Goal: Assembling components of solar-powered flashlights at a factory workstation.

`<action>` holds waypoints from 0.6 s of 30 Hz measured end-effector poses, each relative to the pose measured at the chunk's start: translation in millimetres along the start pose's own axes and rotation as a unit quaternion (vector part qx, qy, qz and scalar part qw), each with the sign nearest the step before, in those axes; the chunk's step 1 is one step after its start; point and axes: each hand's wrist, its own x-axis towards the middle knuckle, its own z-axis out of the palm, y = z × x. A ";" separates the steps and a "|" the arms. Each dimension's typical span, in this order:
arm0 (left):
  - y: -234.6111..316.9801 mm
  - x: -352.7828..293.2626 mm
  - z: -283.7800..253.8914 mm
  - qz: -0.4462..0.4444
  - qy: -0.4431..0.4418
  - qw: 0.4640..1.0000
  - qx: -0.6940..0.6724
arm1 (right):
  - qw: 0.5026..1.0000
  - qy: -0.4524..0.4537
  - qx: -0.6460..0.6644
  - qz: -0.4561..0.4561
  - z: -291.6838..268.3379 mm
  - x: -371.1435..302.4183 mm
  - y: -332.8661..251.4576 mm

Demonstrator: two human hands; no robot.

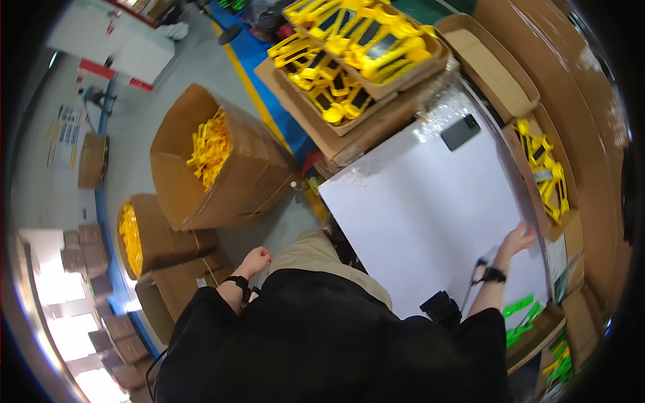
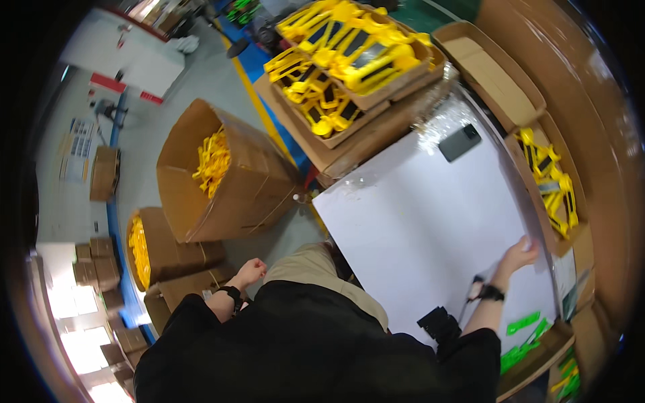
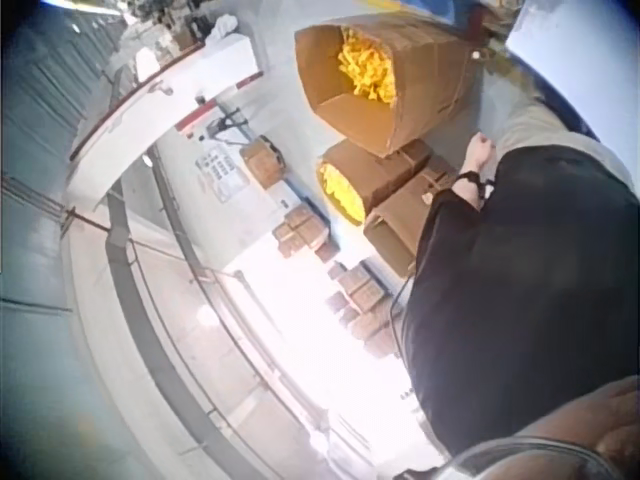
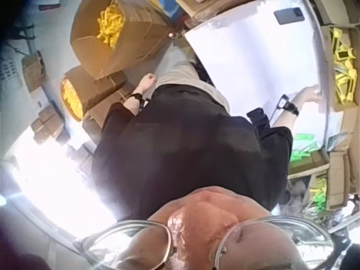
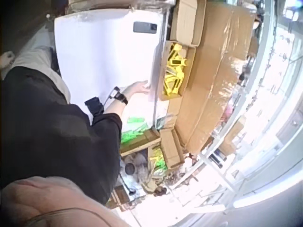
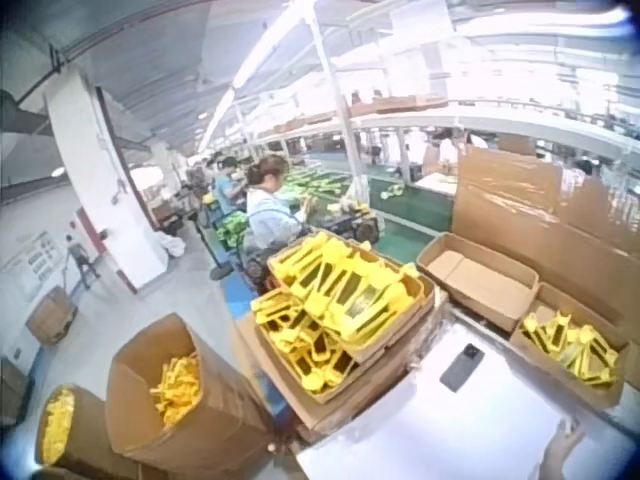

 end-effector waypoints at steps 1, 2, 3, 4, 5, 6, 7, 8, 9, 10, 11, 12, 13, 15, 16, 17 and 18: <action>-9.2 -6.2 0.0 -0.009 0.000 1.000 0.012 | 0.993 -0.103 0.042 0.039 6.3 -42.6 -26.6; -14.7 -9.9 -1.3 -0.012 -0.004 1.000 0.025 | 0.971 -0.181 0.133 0.086 9.5 -84.7 -55.9; -13.1 -13.9 -1.3 -0.031 -0.009 0.999 0.021 | 0.956 -0.231 0.156 0.090 8.9 -125.9 -69.5; -16.4 -22.8 -2.6 -0.039 -0.006 0.999 0.011 | 0.939 -0.239 0.219 0.112 -1.0 -167.5 -110.1; -16.3 -30.3 -4.7 -0.044 -0.006 0.999 0.026 | 0.924 -0.314 0.201 0.082 -13.3 -193.3 -134.8; -20.2 -33.5 -8.5 -0.049 -0.003 0.998 0.042 | 0.903 -0.386 0.183 0.050 -23.9 -216.1 -154.7; -39.1 -37.9 -9.6 -0.053 0.001 0.998 0.032 | 0.874 -0.432 0.222 0.015 -31.7 -236.5 -174.4; -67.2 -48.2 -6.3 -0.054 -0.006 0.998 0.020 | 0.841 -0.475 0.258 -0.021 -39.9 -253.8 -191.7; -87.8 -56.4 -4.1 -0.054 -0.013 0.998 0.008 | 0.811 -0.519 0.267 -0.028 -48.7 -266.7 -212.5; -71.6 -80.0 -15.1 -0.074 -0.061 0.995 0.002 | 0.786 -0.555 0.268 -0.034 -54.4 -275.4 -226.1; -112.1 -94.0 -12.3 -0.106 -0.160 0.981 0.001 | 0.778 -0.563 0.274 -0.047 -58.3 -283.6 -245.7; -131.7 -109.5 -7.1 -0.076 -0.209 0.974 0.029 | 0.753 -0.601 0.260 -0.071 -61.2 -292.1 -258.1; -75.8 -128.9 -58.4 0.101 -0.398 0.904 0.114 | 0.736 -0.630 0.234 -0.086 -63.4 -298.9 -259.7; -101.1 -138.0 -65.5 0.093 -0.389 0.913 0.084 | 0.699 -0.680 0.202 -0.091 -59.9 -310.6 -276.6; -110.8 -138.6 -69.0 0.084 -0.388 0.915 0.064 | 0.666 -0.723 0.164 -0.084 -55.8 -315.4 -285.8; -138.6 -147.3 -77.3 0.074 -0.388 0.918 0.045 | 0.644 -0.744 0.153 -0.096 -49.7 -320.4 -297.1; -161.3 -149.1 -92.1 0.066 -0.390 0.918 0.028 | 0.641 -0.746 0.149 -0.102 -46.5 -326.0 -309.7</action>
